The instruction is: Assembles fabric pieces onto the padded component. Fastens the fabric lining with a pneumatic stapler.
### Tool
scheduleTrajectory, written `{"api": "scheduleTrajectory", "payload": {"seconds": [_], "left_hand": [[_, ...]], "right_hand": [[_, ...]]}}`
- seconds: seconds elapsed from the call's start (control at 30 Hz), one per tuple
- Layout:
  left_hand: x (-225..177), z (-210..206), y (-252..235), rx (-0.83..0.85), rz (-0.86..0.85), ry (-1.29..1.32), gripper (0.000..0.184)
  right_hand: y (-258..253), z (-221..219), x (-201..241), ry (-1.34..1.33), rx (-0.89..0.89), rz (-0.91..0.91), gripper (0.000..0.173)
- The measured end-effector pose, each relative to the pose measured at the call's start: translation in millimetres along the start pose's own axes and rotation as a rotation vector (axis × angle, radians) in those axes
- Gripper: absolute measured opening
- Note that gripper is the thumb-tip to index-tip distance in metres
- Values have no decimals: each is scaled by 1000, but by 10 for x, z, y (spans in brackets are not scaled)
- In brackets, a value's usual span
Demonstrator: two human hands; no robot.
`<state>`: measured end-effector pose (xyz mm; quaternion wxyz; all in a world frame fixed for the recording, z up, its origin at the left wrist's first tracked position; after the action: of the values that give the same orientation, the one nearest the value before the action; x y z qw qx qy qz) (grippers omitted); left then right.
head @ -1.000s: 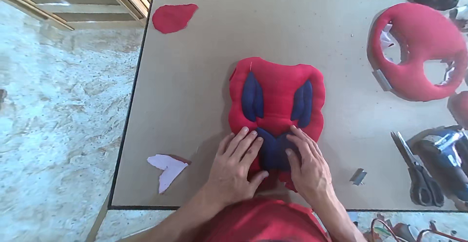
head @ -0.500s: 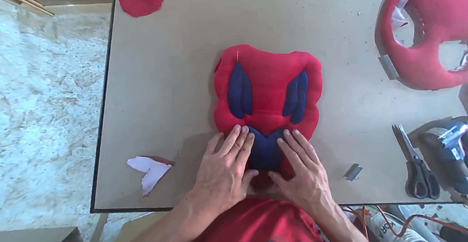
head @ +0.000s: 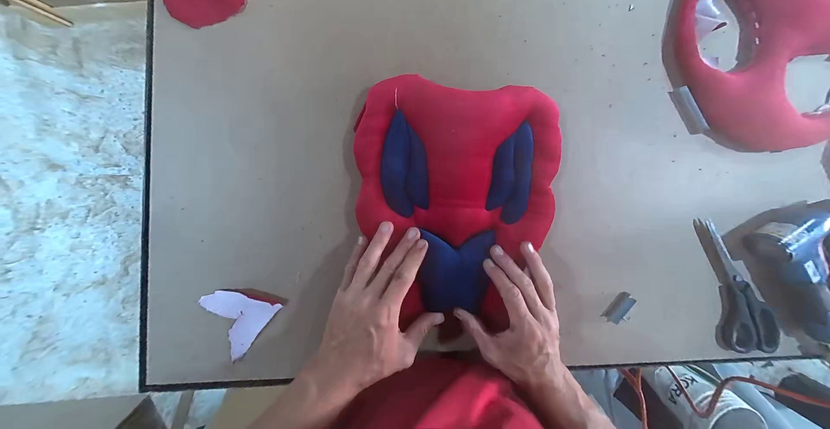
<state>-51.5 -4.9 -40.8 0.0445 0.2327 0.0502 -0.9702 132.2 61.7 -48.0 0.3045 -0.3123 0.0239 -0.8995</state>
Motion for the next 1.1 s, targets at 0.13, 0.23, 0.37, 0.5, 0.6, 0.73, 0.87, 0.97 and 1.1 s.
{"api": "scheduleTrajectory", "payload": {"seconds": [0.13, 0.23, 0.37, 0.5, 0.6, 0.73, 0.87, 0.97, 1.1], "left_hand": [[-198, -42, -154, 117, -48, -177, 86], [-347, -95, -288, 138, -133, -278, 85], [-286, -28, -336, 99, -255, -181, 80], [-253, -69, -207, 104, -271, -263, 60], [-254, -6, -214, 32, -238, -260, 58], [-225, 0, -327, 50, -125, -342, 62], [-229, -50, -390, 116, -115, -368, 74], [-242, -111, -381, 216, -143, -344, 110], [-244, -95, -322, 116, -185, -298, 91]], "right_hand": [[-33, -3, 54, 51, 31, 8, 62], [-130, 2, 159, 171, 81, -8, 69], [-121, 59, 160, 112, 56, -4, 60], [-42, 42, 170, 83, 70, 39, 71], [-31, 84, 226, 127, 32, 43, 69], [-76, 76, 295, 145, 107, 4, 71], [-90, 52, 303, 67, 89, -1, 54], [-52, 32, 294, 91, 81, 19, 45], [-31, 56, 318, 75, 36, 65, 36]]}}
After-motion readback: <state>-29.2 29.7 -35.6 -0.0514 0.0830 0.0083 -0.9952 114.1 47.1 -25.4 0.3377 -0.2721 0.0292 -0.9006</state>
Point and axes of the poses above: each hand's wrist, its own y-axis away from the middle knuckle, its own z-axis out of the back of the hand, x = y × z, the point moved 10 cm from there along -y, towards the middle knuckle, and after that the axes turned 2 degrees about -z, right-handed, at the moved point
